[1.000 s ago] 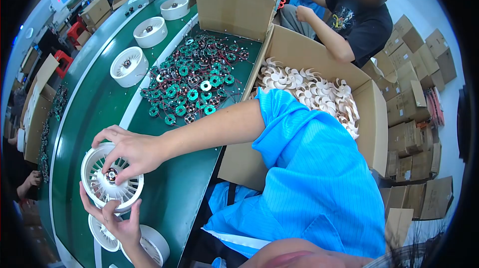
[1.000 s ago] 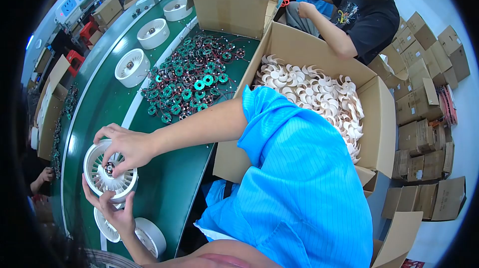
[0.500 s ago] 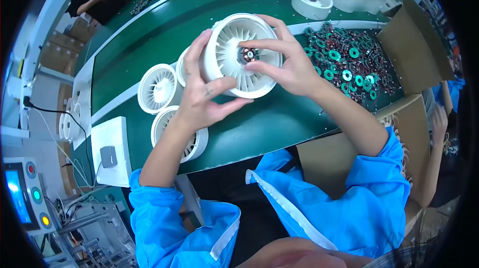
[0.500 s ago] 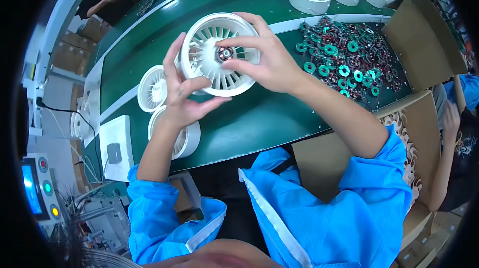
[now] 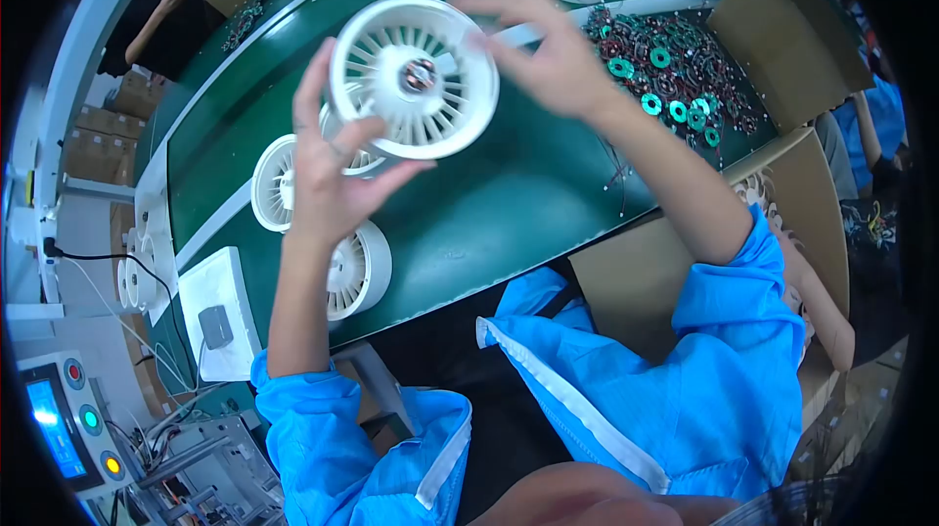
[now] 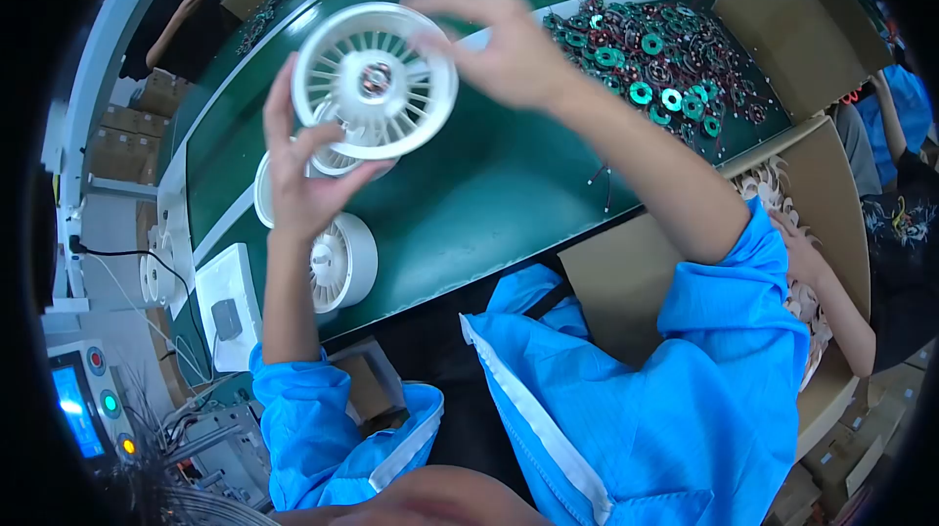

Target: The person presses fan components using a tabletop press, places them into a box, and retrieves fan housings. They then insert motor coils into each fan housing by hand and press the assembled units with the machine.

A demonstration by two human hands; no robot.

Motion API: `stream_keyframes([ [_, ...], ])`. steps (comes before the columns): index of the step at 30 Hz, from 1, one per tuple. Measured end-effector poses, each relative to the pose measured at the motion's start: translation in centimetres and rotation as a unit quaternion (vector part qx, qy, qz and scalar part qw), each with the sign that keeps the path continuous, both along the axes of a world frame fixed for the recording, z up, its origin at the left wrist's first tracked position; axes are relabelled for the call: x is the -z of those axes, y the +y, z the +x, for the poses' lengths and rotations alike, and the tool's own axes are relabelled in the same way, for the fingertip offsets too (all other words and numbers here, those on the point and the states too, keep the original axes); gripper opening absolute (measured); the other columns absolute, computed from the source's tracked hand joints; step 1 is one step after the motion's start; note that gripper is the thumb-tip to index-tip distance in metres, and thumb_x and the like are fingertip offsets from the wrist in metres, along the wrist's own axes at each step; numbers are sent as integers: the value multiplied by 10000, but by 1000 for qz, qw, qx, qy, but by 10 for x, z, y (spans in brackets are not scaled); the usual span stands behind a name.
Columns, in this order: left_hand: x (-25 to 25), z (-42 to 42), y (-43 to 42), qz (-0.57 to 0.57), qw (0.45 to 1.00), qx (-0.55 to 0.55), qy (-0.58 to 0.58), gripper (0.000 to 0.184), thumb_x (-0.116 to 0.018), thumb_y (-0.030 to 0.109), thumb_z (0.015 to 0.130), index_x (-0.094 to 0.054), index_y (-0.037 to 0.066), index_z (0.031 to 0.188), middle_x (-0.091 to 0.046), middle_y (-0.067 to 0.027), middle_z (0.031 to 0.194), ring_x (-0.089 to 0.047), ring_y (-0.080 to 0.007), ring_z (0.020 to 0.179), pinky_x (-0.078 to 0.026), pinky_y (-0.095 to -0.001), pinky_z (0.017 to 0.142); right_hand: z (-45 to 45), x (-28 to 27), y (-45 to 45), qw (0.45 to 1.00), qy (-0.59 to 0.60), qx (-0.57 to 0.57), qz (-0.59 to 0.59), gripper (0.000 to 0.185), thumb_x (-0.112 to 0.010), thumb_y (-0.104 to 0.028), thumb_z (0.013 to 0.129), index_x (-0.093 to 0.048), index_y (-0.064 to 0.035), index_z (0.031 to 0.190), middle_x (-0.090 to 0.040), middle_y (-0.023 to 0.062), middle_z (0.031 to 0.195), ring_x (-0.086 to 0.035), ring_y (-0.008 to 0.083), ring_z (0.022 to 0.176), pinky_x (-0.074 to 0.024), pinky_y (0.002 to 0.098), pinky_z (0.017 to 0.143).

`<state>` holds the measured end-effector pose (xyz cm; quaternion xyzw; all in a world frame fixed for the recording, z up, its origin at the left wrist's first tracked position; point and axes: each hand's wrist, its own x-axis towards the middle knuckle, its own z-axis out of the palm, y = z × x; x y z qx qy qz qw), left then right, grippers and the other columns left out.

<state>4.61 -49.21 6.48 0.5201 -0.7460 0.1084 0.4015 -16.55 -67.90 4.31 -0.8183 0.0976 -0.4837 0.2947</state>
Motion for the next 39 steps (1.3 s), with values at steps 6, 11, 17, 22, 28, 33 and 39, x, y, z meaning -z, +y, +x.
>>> stream_keyframes([
  [6, -34, 45, 80, -75, 981, -172, -39, 522, -984, 165, 637, -628, 106, 1015, -420, -260, 1580, -404, -433, 1469, -338, -500, 1189, -39, 13, -64, 909, 352, 204, 85, 301, -684, -272, 900, -751, -66, 1108, -753, 152, 1001, -724, 300, 937, -567, 422, 874],
  [11, -1, 93, 187, -129, 937, -298, 129, 492, -912, 7, 731, -581, 92, 1085, -417, -256, 1578, -434, -353, 1440, -316, -466, 1194, -44, 33, -61, 805, 546, 230, -40, 404, -682, -232, 858, -713, -94, 1237, -698, 195, 1245, -640, 375, 1209, -534, 495, 1017],
  [17, 87, 72, 273, -109, 847, -455, 253, 458, -913, 43, 748, -587, 72, 1069, -430, -263, 1564, -401, -359, 1469, -282, -443, 1199, -42, 58, -76, 776, 570, 238, -123, 303, -692, -130, 812, -720, -96, 1112, -669, 156, 1196, -642, 387, 1136, -519, 489, 1005],
  [22, 124, 52, 274, -92, 840, -470, 257, 470, -944, 123, 716, -602, 84, 1035, -384, -274, 1596, -385, -401, 1481, -281, -457, 1201, -44, 61, -77, 795, 550, 225, -121, 350, -752, -167, 789, -715, -123, 1134, -680, 145, 1246, -662, 350, 1135, -531, 457, 978],
  [28, 134, 52, 270, -39, 836, -468, 285, 449, -907, 148, 765, -607, 71, 1091, -366, -272, 1593, -371, -420, 1477, -289, -502, 1191, -41, 49, -84, 879, 426, 207, -60, 399, -758, -211, 857, -703, -114, 1240, -730, 178, 1153, -690, 339, 1119, -528, 425, 962],
  [33, 103, -11, 239, -92, 835, -535, 88, 405, -783, 101, 859, -584, 22, 1202, -436, -262, 1521, -380, -424, 1451, -275, -515, 1197, -27, 40, -82, 939, 231, 114, 226, 414, -744, -275, 955, -671, -93, 1319, -725, 111, 1148, -672, 152, 913, -511, 262, 747],
  [39, 105, -92, 172, 116, 884, -435, 128, 657, -761, 288, 851, -502, 31, 1398, -585, -164, 1308, -514, -368, 1282, -106, -705, 1197, -20, 48, -93, 977, 35, 60, 202, 402, -683, -249, 1018, -610, -33, 1350, -657, 31, 1016, -490, 41, 678, -382, 190, 589],
])
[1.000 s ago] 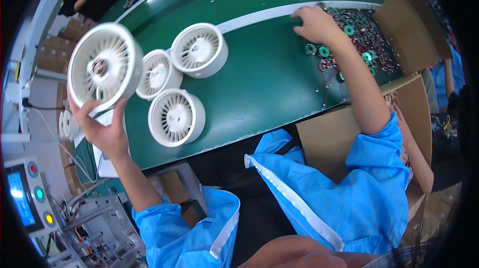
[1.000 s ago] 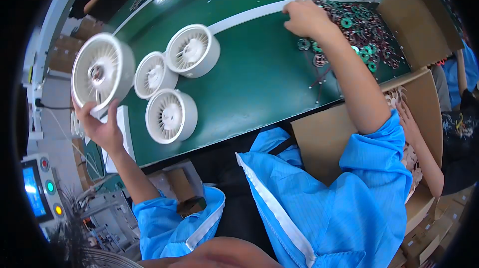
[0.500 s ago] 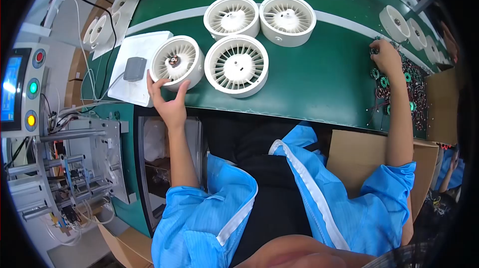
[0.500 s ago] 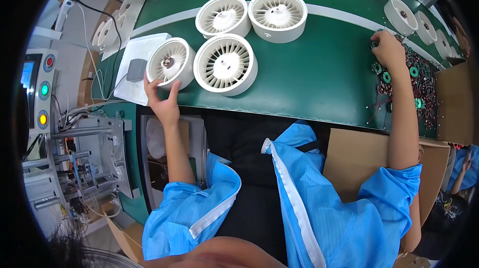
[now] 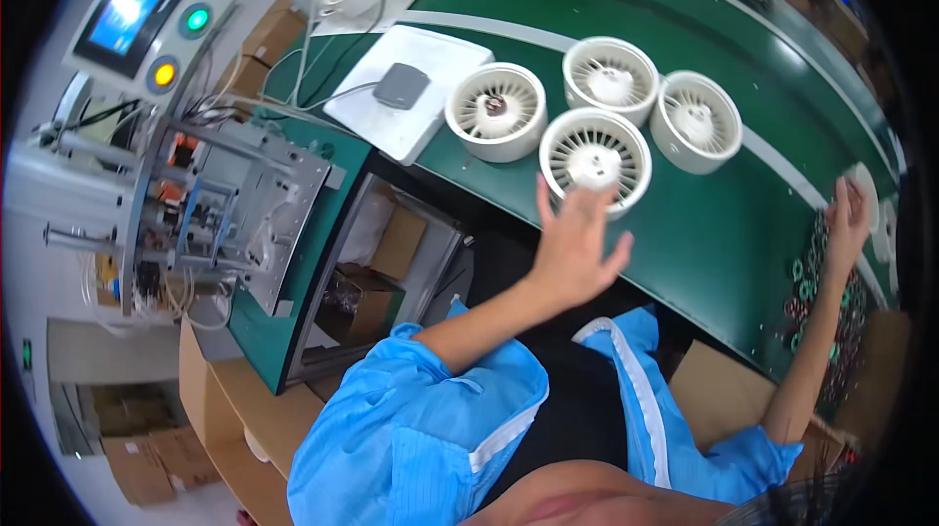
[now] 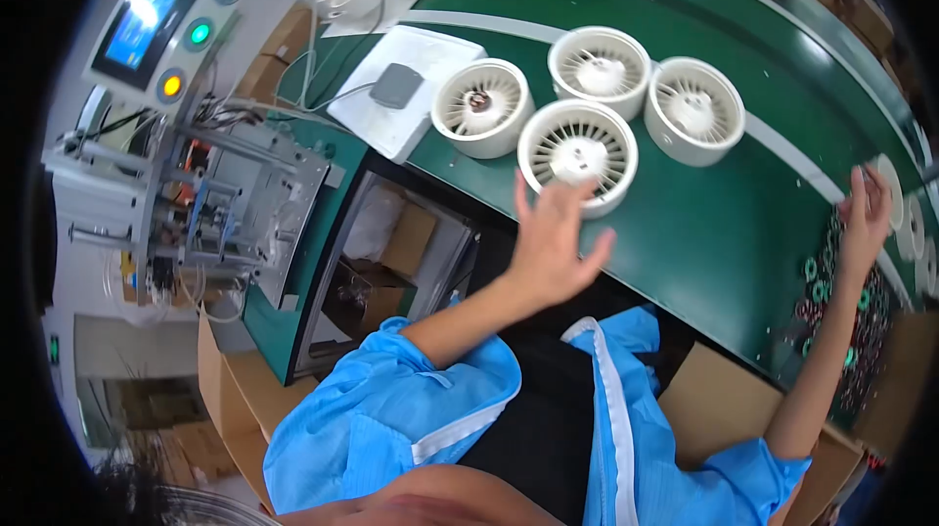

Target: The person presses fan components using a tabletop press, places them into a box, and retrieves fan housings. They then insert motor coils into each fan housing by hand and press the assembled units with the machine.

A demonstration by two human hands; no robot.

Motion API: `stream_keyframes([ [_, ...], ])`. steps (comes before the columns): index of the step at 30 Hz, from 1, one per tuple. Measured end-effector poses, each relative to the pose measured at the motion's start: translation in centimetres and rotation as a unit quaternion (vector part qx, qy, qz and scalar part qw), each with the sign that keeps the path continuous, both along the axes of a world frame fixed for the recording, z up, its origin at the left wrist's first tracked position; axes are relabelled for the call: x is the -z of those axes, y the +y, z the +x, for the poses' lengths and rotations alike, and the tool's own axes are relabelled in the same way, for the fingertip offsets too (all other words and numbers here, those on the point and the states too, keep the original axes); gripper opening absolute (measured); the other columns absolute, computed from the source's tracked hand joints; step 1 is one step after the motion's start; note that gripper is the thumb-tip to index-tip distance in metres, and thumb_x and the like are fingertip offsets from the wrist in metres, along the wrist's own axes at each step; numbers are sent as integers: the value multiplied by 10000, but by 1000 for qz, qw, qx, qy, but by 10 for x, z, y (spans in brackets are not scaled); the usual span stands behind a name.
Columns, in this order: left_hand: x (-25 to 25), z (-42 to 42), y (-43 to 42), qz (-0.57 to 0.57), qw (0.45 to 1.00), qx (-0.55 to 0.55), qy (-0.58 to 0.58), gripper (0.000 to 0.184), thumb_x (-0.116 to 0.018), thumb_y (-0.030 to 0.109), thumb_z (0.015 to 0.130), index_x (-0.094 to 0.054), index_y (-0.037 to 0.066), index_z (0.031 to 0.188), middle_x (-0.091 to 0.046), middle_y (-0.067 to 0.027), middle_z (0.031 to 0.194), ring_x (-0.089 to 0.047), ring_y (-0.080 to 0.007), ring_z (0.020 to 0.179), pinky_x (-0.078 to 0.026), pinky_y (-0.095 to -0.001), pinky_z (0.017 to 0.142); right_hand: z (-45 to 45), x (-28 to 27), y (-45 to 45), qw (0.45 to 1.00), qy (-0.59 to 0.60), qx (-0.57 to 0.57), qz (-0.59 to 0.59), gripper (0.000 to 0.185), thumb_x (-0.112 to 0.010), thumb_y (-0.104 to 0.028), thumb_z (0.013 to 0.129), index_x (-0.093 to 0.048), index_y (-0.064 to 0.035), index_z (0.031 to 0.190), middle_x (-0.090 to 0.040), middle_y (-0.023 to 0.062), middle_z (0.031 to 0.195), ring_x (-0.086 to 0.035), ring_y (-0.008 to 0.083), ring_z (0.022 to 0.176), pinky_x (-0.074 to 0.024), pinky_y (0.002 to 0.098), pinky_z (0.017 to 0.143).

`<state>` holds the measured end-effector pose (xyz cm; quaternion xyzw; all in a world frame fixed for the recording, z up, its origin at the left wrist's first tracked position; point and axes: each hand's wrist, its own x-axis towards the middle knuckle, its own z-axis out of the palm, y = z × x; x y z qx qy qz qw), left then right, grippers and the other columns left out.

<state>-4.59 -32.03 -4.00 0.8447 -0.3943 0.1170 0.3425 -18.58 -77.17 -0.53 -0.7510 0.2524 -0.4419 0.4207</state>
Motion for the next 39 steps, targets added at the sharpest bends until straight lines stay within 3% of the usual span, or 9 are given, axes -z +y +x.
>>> stream_keyframes([
  [3, 12, -18, -11, -31, 998, 34, -48, 641, -770, 356, 859, -536, 38, 1363, -594, -143, 1213, -517, -356, 1192, -93, -725, 1181, 0, 2, 4, 999, -19, -47, 3, 367, -609, -250, 1064, -605, -18, 1348, -573, -16, 903, -466, 29, 659, -351, 186, 559],
  [7, 16, -19, -19, -104, 976, 190, 20, 252, -745, 282, 869, -624, 65, 906, -563, -141, 1113, -517, -371, 1180, -229, -655, 1188, 19, -18, 67, 996, 1, -82, 30, 377, -515, -230, 1103, -593, -11, 1399, -473, -36, 845, -421, 25, 633, -339, 196, 557],
  [14, -3, 23, -55, -163, 954, 250, 28, 335, -633, 107, 885, -555, 40, 1204, -492, -229, 1413, -382, -457, 1441, -166, -657, 1239, 29, -14, 126, 989, 41, -138, 36, 288, -538, -196, 1079, -627, -4, 1275, -485, -31, 768, -446, 41, 634, -355, 199, 563],
  [16, -23, 27, -60, -214, 946, 242, 39, 399, -631, 100, 888, -528, 48, 1269, -484, -230, 1430, -381, -435, 1452, -148, -654, 1247, 27, -24, 149, 984, 24, -169, 50, 199, -577, -116, 1035, -615, -13, 1201, -522, -2, 908, -478, 53, 723, -381, 204, 617],
  [20, -78, 4, -77, -164, 912, 318, 202, 475, -633, 239, 956, -484, 47, 1365, -634, -177, 1184, -585, -372, 1206, -288, -572, 1188, 36, -58, 197, 966, 43, -244, -76, 212, -643, 38, 925, -575, -1, 1122, -519, 70, 1097, -523, 135, 972, -424, 259, 867],
  [25, -76, 10, -90, -68, 930, 282, 227, 197, -526, 232, 1049, -576, 46, 1093, -648, -195, 895, -609, -389, 891, -437, -481, 857, 43, -52, 184, 960, 18, -278, 29, 217, -669, 53, 901, -575, -13, 1085, -526, 54, 1087, -521, 122, 952, -419, 254, 849],
  [28, -59, 20, -87, -106, 912, 301, 258, 143, -539, 183, 1039, -584, 55, 1085, -644, -187, 919, -606, -394, 901, -457, -476, 822, 36, -43, 182, 958, 5, -277, 68, 221, -680, 52, 891, -575, -22, 1071, -538, 44, 1068, -522, 115, 943, -416, 252, 839],
  [32, -58, 41, -78, -96, 941, 312, 86, 110, -630, 87, 965, -677, 20, 1038, -659, -130, 1016, -636, -343, 971, -483, -426, 839, 40, -52, 178, 952, 37, -299, 59, 220, -720, 0, 882, -586, -35, 1052, -569, 27, 1016, -555, 106, 922, -465, 258, 816],
  [39, -58, 52, -90, -97, 952, 256, 139, 140, -790, 96, 848, -828, 105, 982, -718, -61, 849, -618, -234, 864, -446, -369, 859, 43, -36, 163, 941, 64, -319, 87, 222, -772, -102, 874, -647, -20, 1039, -661, 8, 965, -586, 57, 779, -481, 223, 696],
])
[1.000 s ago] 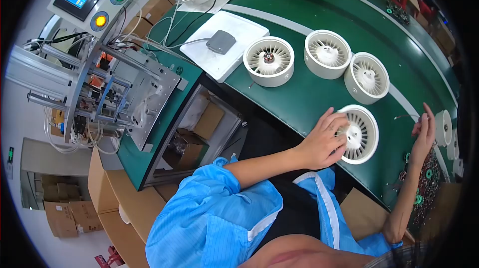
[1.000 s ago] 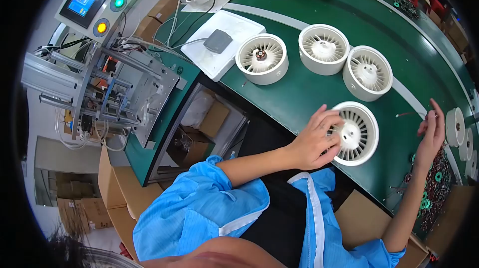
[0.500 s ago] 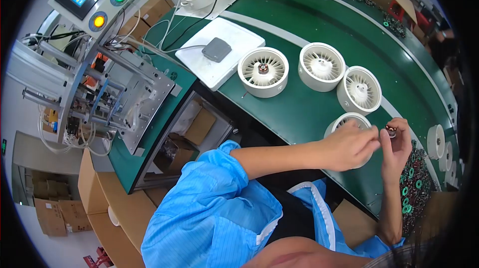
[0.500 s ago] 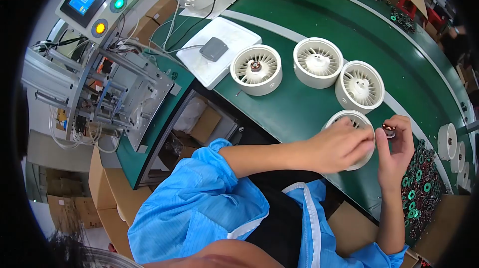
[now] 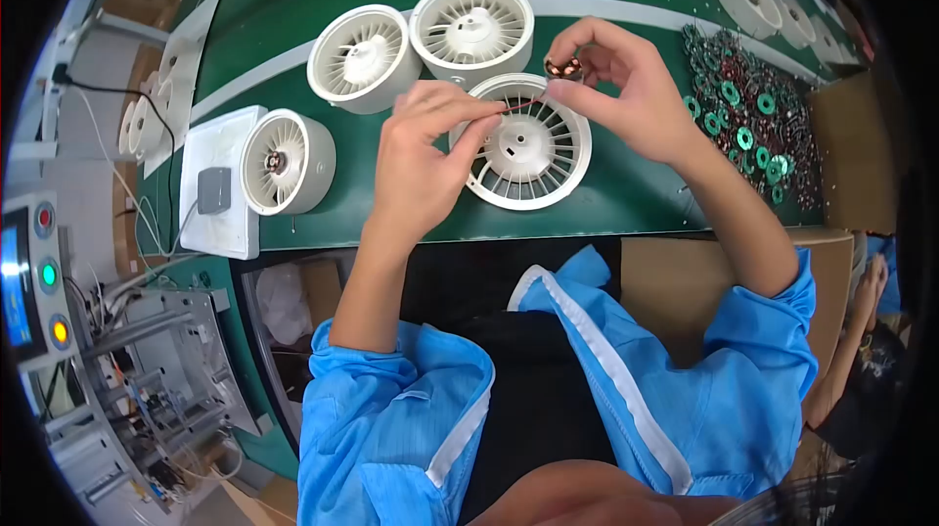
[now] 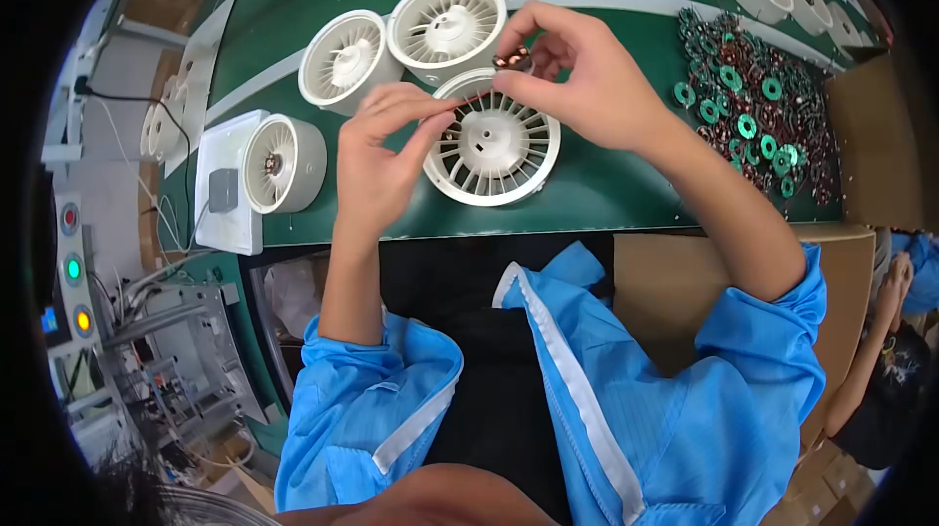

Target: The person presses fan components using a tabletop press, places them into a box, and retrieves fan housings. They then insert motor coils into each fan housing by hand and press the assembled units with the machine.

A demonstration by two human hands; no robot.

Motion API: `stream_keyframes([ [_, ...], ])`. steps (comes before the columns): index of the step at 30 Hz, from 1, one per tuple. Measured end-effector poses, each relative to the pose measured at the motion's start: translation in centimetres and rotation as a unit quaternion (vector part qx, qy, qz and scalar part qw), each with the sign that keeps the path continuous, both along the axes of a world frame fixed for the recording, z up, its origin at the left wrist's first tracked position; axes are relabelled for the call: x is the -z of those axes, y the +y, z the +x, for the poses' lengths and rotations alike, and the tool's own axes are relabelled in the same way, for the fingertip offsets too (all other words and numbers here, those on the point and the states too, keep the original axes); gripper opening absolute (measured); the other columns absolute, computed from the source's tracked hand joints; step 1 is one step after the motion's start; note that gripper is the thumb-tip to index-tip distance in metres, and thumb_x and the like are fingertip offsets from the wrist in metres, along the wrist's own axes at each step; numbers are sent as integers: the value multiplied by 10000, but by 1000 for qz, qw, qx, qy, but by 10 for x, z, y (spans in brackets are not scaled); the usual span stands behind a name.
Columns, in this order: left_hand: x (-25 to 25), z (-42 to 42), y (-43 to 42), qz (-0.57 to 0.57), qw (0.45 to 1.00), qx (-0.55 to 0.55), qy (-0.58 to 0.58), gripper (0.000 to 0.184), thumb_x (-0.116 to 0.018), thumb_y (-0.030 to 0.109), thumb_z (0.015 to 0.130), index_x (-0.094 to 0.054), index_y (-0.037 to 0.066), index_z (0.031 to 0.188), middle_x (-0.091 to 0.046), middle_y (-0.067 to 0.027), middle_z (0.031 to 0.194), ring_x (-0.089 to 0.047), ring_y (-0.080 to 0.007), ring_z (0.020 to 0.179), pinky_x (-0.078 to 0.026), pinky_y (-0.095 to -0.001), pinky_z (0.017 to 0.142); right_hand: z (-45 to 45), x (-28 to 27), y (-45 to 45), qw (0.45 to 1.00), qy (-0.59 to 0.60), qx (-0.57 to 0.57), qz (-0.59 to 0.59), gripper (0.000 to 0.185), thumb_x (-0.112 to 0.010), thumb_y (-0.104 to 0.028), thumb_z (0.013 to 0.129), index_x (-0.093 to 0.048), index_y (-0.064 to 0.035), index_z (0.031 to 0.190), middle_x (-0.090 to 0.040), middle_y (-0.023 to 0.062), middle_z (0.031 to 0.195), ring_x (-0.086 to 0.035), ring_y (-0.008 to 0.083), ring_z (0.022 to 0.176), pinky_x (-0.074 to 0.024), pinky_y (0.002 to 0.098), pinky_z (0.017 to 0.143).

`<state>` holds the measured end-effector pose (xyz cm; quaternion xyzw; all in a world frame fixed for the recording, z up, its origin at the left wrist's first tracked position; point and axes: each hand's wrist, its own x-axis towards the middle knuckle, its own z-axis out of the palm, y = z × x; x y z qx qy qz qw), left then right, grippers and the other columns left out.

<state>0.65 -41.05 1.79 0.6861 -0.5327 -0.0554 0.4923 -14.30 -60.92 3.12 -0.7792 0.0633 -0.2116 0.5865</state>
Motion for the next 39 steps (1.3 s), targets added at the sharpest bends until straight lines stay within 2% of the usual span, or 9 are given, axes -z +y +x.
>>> stream_keyframes([
  [4, 2, -5, -3, 59, 997, -39, -9, 175, -846, 177, 801, -847, 158, 975, -700, -11, 829, -578, -162, 877, -367, -335, 874, 2, 2, -6, 1000, 9, 3, -14, 222, -777, -138, 879, -654, -24, 1024, -660, 6, 928, -575, 52, 729, -473, 223, 641],
  [7, 10, -7, -2, 107, 992, -37, -60, 196, -842, 118, 790, -847, 137, 985, -669, -32, 840, -573, -158, 890, -384, -324, 874, 3, 5, -6, 999, 39, -4, -11, 220, -778, -136, 877, -655, -18, 1016, -658, -4, 890, -565, 42, 702, -465, 224, 603],
  [13, 26, -13, -3, 55, 995, -31, -74, 185, -857, 143, 773, -847, 131, 958, -703, -26, 877, -575, -161, 911, -380, -345, 862, 3, 9, -4, 995, 33, -6, -90, 231, -757, -146, 873, -668, -26, 1049, -663, 12, 919, -574, 79, 735, -484, 252, 639],
  [17, 33, -12, 5, 25, 986, -53, -154, 420, -914, 256, 712, -794, 128, 1094, -691, -115, 1299, -571, -292, 1205, -397, -431, 1018, 0, 6, -1, 984, 25, -29, -176, 265, -755, -120, 839, -680, -29, 1076, -661, 63, 991, -623, 186, 823, -522, 327, 742],
  [21, 42, -32, 35, 69, 997, -36, 15, 742, -991, 370, 575, -640, 124, 1181, -423, -280, 1528, -461, -470, 1378, -395, -563, 1104, 1, 12, 5, 956, -12, -65, -286, 299, -771, -111, 825, -697, -38, 1105, -656, 92, 1028, -630, 281, 978, -521, 392, 884],
  [24, 62, -43, 41, 95, 994, -56, -13, 596, -990, 395, 589, -623, 106, 960, -443, -296, 1497, -490, -465, 1354, -423, -558, 1083, -1, 11, 15, 964, 3, -81, -253, 342, -796, -96, 813, -725, -58, 1146, -679, 78, 1090, -616, 294, 1047, -508, 410, 936],
  [27, 50, -46, 39, 33, 998, -57, -12, 572, -1014, 313, 584, -589, 90, 895, -499, -275, 1447, -539, -426, 1332, -488, -505, 1026, 2, 15, 18, 961, -15, -85, -261, 352, -812, -94, 798, -745, -66, 1143, -696, 83, 1139, -617, 293, 1060, -508, 409, 940],
  [34, 18, -51, 46, 84, 989, -71, -94, 531, -981, 343, 595, -639, 117, 932, -450, -290, 1474, -516, -471, 1304, -518, -540, 960, 0, -2, 11, 950, -29, -5, -310, 261, -792, -61, 735, -757, -53, 993, -606, 73, 924, -619, 256, 915, -510, 377, 810],
  [39, 4, -55, 49, 110, 978, -80, -161, 526, -972, 281, 579, -645, 143, 967, -400, -294, 1500, -483, -492, 1321, -514, -550, 960, -6, -7, 18, 955, -2, 0, -296, 250, -784, -17, 736, -744, -32, 982, -565, 82, 902, -611, 228, 806, -515, 324, 715],
])
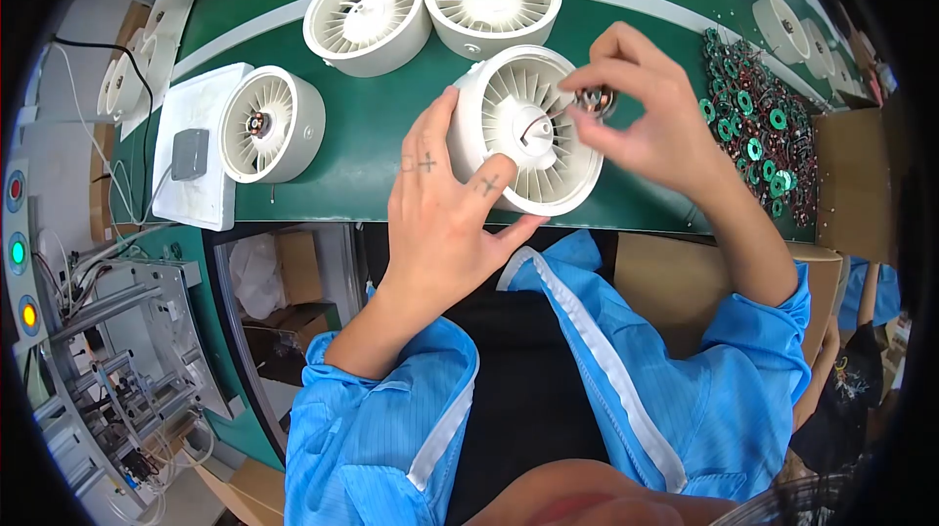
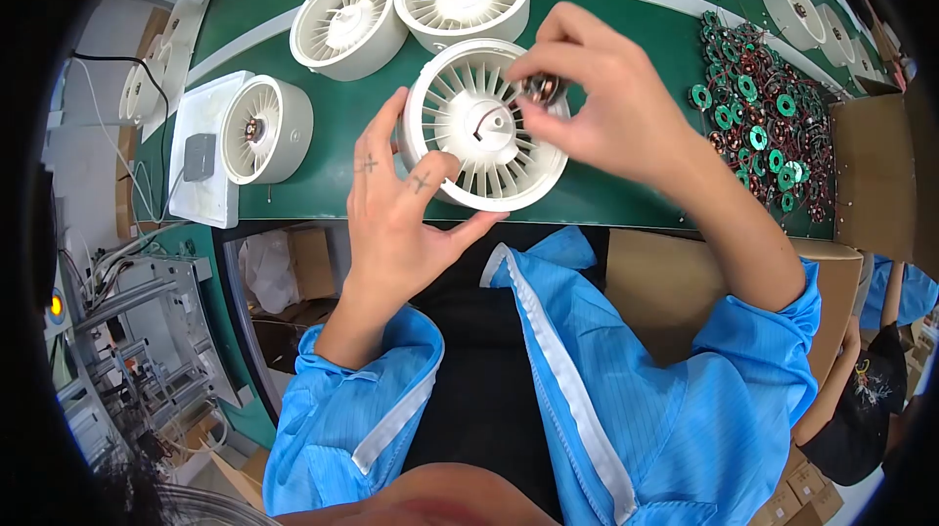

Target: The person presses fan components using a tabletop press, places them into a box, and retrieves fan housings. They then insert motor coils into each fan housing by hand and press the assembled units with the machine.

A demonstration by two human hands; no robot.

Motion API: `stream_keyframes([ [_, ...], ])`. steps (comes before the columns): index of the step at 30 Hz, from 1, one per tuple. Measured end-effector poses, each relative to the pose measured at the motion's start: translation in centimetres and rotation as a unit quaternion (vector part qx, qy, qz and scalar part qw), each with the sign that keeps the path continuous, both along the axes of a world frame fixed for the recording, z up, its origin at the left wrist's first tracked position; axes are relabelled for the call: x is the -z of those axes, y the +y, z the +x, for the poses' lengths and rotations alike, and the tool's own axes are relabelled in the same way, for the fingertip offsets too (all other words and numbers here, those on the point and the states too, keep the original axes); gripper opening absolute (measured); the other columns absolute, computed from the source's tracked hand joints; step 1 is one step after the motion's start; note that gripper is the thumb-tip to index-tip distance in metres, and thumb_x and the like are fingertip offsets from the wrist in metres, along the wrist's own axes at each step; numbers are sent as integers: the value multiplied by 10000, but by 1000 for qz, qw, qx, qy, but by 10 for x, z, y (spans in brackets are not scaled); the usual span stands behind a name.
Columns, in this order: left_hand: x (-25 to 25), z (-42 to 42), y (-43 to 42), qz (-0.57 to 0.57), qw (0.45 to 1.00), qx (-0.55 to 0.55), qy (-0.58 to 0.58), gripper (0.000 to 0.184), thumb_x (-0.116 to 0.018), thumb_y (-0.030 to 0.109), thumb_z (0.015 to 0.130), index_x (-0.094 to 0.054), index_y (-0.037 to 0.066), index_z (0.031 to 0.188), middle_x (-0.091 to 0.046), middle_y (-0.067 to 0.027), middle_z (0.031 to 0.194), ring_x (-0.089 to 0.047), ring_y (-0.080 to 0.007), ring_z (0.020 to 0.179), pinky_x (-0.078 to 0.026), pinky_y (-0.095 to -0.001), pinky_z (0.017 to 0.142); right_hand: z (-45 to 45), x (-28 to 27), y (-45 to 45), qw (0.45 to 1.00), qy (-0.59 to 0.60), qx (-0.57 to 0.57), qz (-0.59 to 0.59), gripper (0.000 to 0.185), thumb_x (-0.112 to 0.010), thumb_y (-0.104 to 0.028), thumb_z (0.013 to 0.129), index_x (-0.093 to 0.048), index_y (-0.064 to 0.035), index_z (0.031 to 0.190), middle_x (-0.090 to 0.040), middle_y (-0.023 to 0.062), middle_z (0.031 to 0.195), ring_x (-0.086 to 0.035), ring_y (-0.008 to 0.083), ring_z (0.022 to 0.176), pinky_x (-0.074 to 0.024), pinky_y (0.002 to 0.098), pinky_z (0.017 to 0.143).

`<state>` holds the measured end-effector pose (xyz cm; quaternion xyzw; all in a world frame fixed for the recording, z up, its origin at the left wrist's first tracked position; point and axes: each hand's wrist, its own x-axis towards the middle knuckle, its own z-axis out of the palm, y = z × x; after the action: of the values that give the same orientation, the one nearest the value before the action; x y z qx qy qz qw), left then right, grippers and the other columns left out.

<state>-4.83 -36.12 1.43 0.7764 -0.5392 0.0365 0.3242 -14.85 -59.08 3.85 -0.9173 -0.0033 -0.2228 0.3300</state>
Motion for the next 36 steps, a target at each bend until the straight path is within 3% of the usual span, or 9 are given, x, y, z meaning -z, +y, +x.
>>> stream_keyframes([
  [6, -13, -8, -6, -5, 1000, 3, -15, 504, -984, 266, 555, -651, 123, 906, -448, -285, 1488, -524, -478, 1284, -510, -535, 963, -2, 9, 25, 997, 16, -63, 50, 285, -820, 0, 703, -742, -26, 976, -528, 60, 905, -579, 203, 847, -496, 316, 725],
  [13, -4, 3, 1, -86, 995, 9, 55, 497, -984, 350, 589, -682, 112, 904, -452, -307, 1469, -532, -474, 1275, -525, -518, 945, 7, 15, 7, 991, -51, -123, 27, 348, -852, -75, 759, -793, -72, 1102, -743, 69, 1134, -631, 311, 1155, -519, 426, 1001],
  [19, 0, 12, 8, -124, 989, 26, 70, 520, -991, 363, 566, -687, 114, 907, -461, -305, 1482, -544, -457, 1273, -536, -487, 930, 8, 8, 1, 982, -38, -183, 34, 396, -823, -57, 785, -784, -76, 1180, -738, 96, 1272, -495, 418, 1416, -423, 543, 1155],
  [22, -1, 16, 11, -122, 988, 46, 85, 521, -991, 360, 565, -691, 116, 914, -465, -306, 1482, -548, -454, 1274, -537, -483, 933, 8, 3, 0, 980, -30, -195, 10, 381, -809, -57, 805, -783, -76, 1184, -742, 102, 1262, -485, 434, 1422, -403, 550, 1167],
  [30, -16, 46, 16, -114, 993, -12, -17, 560, -982, 433, 563, -716, 123, 945, -538, -278, 1435, -585, -450, 1236, -500, -493, 978, 5, -12, -2, 992, -48, -88, -81, 374, -791, -115, 849, -768, -115, 1222, -694, 85, 1346, -485, 396, 1420, -384, 515, 1173],
  [32, -33, 87, 26, -185, 974, -96, -92, 607, -1009, 420, 558, -698, 71, 944, -650, -158, 1094, -628, -341, 998, -504, -460, 874, 4, -23, -35, 987, -130, 40, -91, 325, -747, -147, 892, -768, -123, 1216, -716, 110, 1289, -576, 320, 1334, -429, 453, 1128],
  [33, -29, 118, 29, -219, 960, -147, -90, 613, -1016, 391, 565, -668, 39, 927, -645, -116, 988, -614, -305, 940, -498, -447, 825, 3, -25, -59, 984, -136, 110, -20, 307, -728, -168, 914, -764, -110, 1213, -730, 109, 1256, -626, 286, 1254, -461, 413, 1082],
  [34, -30, 152, 35, -194, 954, -221, -62, 568, -1005, 342, 605, -649, 37, 925, -654, -95, 962, -612, -267, 917, -491, -425, 808, -3, -29, -85, 971, -139, 192, 44, 295, -709, -188, 935, -761, -97, 1211, -744, 108, 1223, -676, 252, 1174, -493, 374, 1036],
  [36, -30, 223, 33, -164, 956, -238, 54, 419, -942, 316, 740, -674, 21, 870, -696, -70, 841, -593, -157, 762, -474, -326, 735, -28, -30, -151, 958, -59, 279, 18, 337, -664, -244, 1001, -714, -40, 1264, -735, 90, 1201, -667, 152, 1096, -493, 300, 988],
])
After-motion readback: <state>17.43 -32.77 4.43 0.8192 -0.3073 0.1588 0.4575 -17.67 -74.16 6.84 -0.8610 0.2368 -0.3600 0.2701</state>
